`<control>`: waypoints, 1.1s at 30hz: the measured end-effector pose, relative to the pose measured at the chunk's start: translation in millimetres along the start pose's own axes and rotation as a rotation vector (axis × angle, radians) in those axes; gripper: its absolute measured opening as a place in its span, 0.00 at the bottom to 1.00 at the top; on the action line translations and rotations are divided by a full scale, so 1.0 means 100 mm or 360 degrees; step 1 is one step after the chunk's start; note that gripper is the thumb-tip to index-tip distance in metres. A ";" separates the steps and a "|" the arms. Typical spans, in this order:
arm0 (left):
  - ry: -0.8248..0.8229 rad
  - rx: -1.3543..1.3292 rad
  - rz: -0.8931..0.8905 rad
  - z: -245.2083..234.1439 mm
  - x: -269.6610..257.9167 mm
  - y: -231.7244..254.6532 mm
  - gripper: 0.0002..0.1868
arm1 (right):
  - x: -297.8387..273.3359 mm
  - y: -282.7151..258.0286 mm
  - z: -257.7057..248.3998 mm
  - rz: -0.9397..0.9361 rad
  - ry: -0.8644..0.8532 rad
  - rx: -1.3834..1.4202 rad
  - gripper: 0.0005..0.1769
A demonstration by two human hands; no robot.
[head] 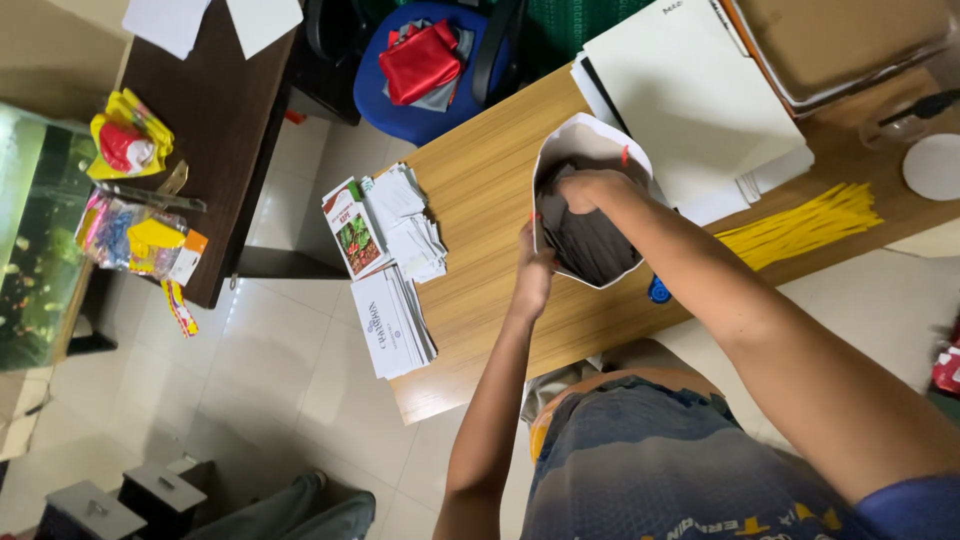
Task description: Organize balloons into different packets and place them into a bag.
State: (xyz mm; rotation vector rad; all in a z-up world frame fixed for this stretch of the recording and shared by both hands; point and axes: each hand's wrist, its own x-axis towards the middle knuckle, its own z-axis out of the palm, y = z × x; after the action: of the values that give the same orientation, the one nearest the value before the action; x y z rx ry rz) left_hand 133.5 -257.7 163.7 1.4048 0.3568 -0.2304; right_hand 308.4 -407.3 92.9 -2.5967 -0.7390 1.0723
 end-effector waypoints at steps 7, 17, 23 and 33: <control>-0.0095 0.0203 -0.0013 -0.17 -0.35 0.29 0.36 | -1.06 -0.77 -0.77 -0.0007 0.0110 -0.0217 0.19; -0.0258 -0.0097 -0.0177 -1.52 -0.68 -0.68 0.40 | -2.84 -1.91 -0.10 -0.0432 0.1041 0.1122 0.14; -0.0611 -0.0244 -0.0221 -1.59 -0.57 -0.17 0.36 | -2.36 -2.36 0.50 -0.0078 0.1625 0.0738 0.30; 0.0278 0.0726 0.0270 -3.04 0.50 -0.95 0.27 | -2.06 -1.58 0.91 0.0490 0.1810 0.0362 0.13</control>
State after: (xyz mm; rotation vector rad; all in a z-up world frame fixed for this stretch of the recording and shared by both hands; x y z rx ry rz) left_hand 112.4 29.7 19.4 1.9028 0.3384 -0.0489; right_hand 61.9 -381.5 212.9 -2.5613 0.0605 -0.3453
